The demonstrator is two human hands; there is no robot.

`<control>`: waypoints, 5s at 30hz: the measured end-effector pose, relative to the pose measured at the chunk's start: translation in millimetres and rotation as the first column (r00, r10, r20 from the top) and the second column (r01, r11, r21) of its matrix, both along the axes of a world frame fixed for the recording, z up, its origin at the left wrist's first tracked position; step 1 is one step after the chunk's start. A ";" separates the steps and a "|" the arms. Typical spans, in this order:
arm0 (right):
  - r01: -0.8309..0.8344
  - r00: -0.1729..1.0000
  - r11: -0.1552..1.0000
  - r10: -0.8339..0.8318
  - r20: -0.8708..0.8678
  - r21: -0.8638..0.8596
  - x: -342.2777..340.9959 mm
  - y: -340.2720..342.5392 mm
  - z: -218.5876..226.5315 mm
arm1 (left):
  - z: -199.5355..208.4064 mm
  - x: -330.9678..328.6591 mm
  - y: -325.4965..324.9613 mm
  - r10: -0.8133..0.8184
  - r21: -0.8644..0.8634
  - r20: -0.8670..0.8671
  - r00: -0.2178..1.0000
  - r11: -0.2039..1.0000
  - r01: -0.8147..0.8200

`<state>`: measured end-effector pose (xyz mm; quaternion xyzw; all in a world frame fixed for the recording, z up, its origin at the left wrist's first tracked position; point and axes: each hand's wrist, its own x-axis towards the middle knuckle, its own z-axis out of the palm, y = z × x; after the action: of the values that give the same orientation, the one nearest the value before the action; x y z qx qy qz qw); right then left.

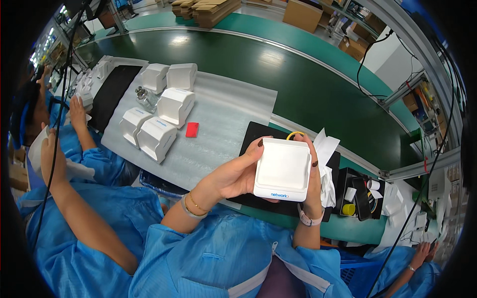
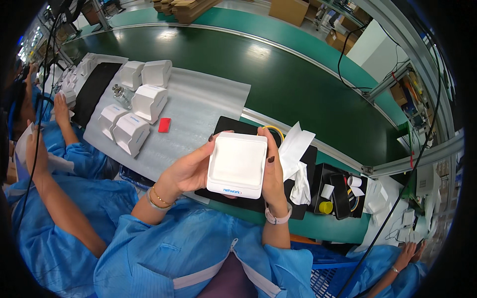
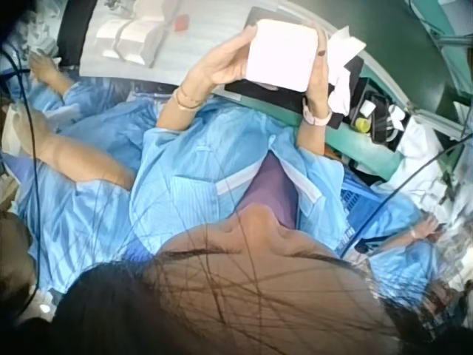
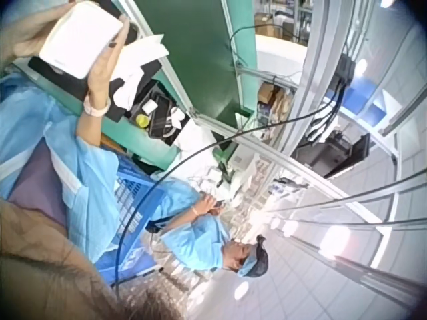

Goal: The person assembles white plastic electronic device housings by hand on a factory production line.

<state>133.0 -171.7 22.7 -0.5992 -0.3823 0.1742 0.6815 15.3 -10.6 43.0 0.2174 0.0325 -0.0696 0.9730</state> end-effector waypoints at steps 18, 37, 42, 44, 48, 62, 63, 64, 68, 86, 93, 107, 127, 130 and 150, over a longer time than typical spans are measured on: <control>0.672 0.529 0.730 -0.592 0.608 0.127 -19.8 0.3 12.2 | -7.2 -2.3 -23.0 0.489 0.302 0.114 0.865 0.813 -0.499; 0.226 0.567 0.962 -0.256 0.783 0.151 -58.2 -15.3 37.3 | -34.3 -4.5 -15.6 0.216 0.013 0.144 0.966 0.975 -0.221; 0.183 0.821 0.982 -0.179 0.542 0.049 -40.4 -18.0 45.9 | -32.4 -7.2 -19.4 0.167 0.147 0.164 0.972 0.970 -0.192; 0.088 0.860 0.996 -0.065 0.507 -0.023 -40.6 -18.0 45.1 | -34.1 -4.4 -21.1 0.120 0.024 0.363 0.924 0.990 -0.138; 0.042 0.862 0.999 -0.040 0.505 0.008 -40.2 -14.8 38.4 | -36.2 -4.8 -23.4 0.148 0.043 0.318 0.936 0.984 -0.170; 0.030 0.898 0.999 -0.040 0.438 0.028 -41.4 -18.3 29.6 | -14.2 -10.9 -34.7 0.188 0.196 0.084 0.979 0.960 -0.201; 0.028 0.907 0.999 -0.036 0.419 0.024 -41.8 -19.0 29.9 | -17.1 -10.2 -34.2 0.177 0.172 0.103 0.979 0.966 -0.193; 0.030 0.908 0.999 -0.037 0.417 0.022 -42.4 -19.4 30.4 | -19.4 -9.7 -34.0 0.167 0.148 0.123 0.978 0.972 -0.184; 0.035 0.920 0.999 -0.040 0.390 0.021 -45.4 -19.1 32.2 | -23.3 -9.3 -31.0 0.153 0.124 0.132 0.979 0.978 -0.170; -0.095 0.814 0.989 0.014 0.581 0.109 -48.5 -17.3 34.9 | -33.8 17.0 -7.6 0.187 -0.300 0.482 0.856 0.953 -0.039; 0.311 0.485 0.916 -0.383 0.786 0.254 -30.0 -12.2 16.6 | -39.5 -8.1 -31.0 0.135 0.854 0.261 0.956 0.429 -0.294; 0.133 0.894 0.991 -0.126 -0.430 -0.013 -3.8 -48.7 2.3 | 23.2 -6.0 -22.5 -0.156 0.806 0.415 0.896 -0.393 -0.442; 0.010 0.773 0.967 0.153 -0.615 0.253 12.3 -61.5 -45.0 | 43.8 -18.2 -13.2 -0.216 0.907 0.418 0.882 0.047 -0.418; 0.037 0.756 0.963 0.147 -0.637 0.266 20.4 -34.6 -43.8 | 60.5 -17.0 -15.7 -0.234 0.906 0.402 0.885 -0.037 -0.421; 0.098 0.571 0.922 0.256 -0.780 0.375 -3.8 -28.8 -104.2 | 93.2 -22.9 -28.8 -0.208 0.857 0.333 0.920 -0.340 -0.387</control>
<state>129.2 -200.6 -81.5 -0.2896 -0.0775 0.3844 0.8731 -7.6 -39.4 136.2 0.9208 -0.0854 0.1084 0.3647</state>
